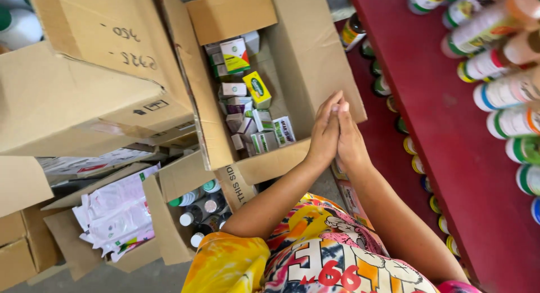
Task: Organizing and stocking agricultural products and chemicals on retail shelves.
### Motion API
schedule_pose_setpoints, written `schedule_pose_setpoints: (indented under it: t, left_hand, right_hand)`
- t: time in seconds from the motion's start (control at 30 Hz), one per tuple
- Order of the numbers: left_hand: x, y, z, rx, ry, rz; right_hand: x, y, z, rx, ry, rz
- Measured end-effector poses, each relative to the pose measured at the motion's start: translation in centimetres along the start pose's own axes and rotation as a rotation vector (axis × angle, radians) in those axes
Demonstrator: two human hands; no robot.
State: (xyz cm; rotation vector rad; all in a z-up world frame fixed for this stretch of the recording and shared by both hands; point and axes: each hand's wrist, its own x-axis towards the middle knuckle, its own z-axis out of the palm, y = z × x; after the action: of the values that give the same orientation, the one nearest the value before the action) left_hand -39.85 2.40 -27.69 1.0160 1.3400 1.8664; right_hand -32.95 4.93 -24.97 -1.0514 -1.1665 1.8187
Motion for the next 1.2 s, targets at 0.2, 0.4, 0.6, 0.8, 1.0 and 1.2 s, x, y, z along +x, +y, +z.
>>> schedule_pose_setpoints:
  t: [0.2,0.4,0.6,0.8,1.0,1.2]
  left_hand:
    - [3.1,-5.4,-5.5,0.050,0.185,-0.203]
    - [3.9,-11.9,-9.3,0.091,0.353,-0.292]
    - [2.5,-19.3,-16.7,0.216,0.490,-0.760]
    - [0.2,-27.1,-20.6,0.154,0.683,-0.631]
    - [3.7,-28.4,-19.0,0.136,0.660,-0.721]
    - [8.9,-28.6,-17.7,0.127,0.613,-0.857]
  right_hand:
    - [6.2,5.1,3.8,0.009,-0.120,0.191]
    - [11.8,11.3,4.1,-0.116,-0.230,0.433]
    - [18.2,18.3,0.6,-0.706,-0.409,0.421]
    - [22.1,20.8,1.5,-0.941,-0.544,0.427]
    - [24.9,23.8,2.8,-1.050,-0.569,0.178]
    - [28.7,27.6,3.3,-1.166,-0.409,0.181]
